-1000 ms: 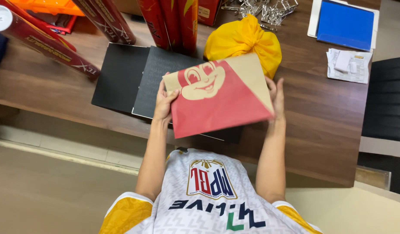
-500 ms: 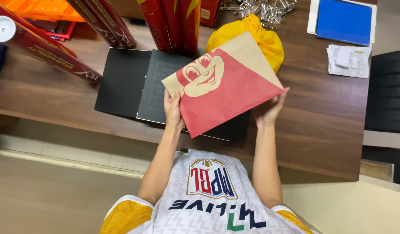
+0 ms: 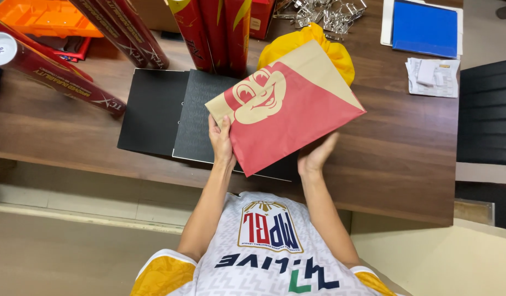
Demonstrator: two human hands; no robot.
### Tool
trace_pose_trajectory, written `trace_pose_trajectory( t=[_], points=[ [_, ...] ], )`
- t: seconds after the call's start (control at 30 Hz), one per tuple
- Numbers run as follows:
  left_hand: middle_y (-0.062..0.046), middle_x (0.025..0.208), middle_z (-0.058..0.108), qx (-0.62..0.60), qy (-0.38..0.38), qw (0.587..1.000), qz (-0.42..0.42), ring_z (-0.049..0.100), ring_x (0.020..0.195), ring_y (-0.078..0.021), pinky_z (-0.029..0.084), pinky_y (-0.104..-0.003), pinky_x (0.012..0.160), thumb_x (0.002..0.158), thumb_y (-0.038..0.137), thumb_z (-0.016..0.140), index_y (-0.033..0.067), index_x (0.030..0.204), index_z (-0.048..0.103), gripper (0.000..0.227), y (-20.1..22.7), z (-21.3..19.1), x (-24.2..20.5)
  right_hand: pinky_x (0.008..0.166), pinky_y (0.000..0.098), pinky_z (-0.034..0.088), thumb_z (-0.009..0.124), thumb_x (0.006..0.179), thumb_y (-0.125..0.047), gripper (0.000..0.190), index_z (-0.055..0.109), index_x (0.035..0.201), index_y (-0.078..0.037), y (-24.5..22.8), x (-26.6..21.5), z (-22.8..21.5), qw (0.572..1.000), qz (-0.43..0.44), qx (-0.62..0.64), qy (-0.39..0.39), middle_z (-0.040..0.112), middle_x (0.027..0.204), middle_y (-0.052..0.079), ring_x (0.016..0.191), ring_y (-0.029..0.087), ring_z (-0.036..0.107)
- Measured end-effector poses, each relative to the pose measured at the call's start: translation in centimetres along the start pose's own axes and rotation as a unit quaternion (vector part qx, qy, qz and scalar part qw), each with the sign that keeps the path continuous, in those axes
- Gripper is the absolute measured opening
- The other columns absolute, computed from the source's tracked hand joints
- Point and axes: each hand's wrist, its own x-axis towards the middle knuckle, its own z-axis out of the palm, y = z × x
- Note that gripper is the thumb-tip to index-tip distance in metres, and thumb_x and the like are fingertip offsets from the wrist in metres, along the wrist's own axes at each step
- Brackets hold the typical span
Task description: Organizing badminton shuttlecock tubes by inspecting their labels and folding a paper bag.
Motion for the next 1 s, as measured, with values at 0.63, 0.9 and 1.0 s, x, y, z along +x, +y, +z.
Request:
trace_pose_trajectory(
  t=[0.63,0.9,1.0],
  points=[
    [-0.013,0.140,0.056,-0.007,-0.041,0.989,-0.141,0.059,0.127,-0.0249,0.053,-0.044,0.107,0.091,0.014,0.072,0.0070,0.149,0.037,0.068,0.7,-0.7,-2.7,0.116,0.0473,0.044,0.054,0.104,-0.005,0.050,0.038,0.151,-0.007,1.2,1.3,-2.4,0.999,0.008,0.040,0.002,0.049,0.151,0.015,0.135,0.028,0.053],
    [-0.019,0.132,0.061,-0.008,-0.034,0.981,-0.192,0.064,0.118,-0.0272,0.057,-0.044,0.099,0.086,0.010,0.076,-0.0014,0.140,0.045,0.063,0.1,0.5,-4.1,0.111,0.0461,0.049,0.053,0.105,-0.010,0.042,0.040,0.145,-0.007,3.3,2.3,-4.4,0.998,-0.006,0.003,0.062,0.052,0.146,0.015,0.130,0.028,0.056],
    [-0.019,0.133,0.061,0.030,-0.029,0.990,-0.135,0.064,0.118,-0.0267,0.056,-0.042,0.101,0.087,0.006,0.078,-0.0021,0.140,0.045,0.064,-0.4,0.7,-4.4,0.113,0.0434,0.046,0.058,0.107,-0.014,0.042,0.044,0.145,-0.002,2.9,2.9,-5.3,0.997,-0.016,-0.065,0.040,0.054,0.147,0.017,0.130,0.026,0.056]
  ],
)
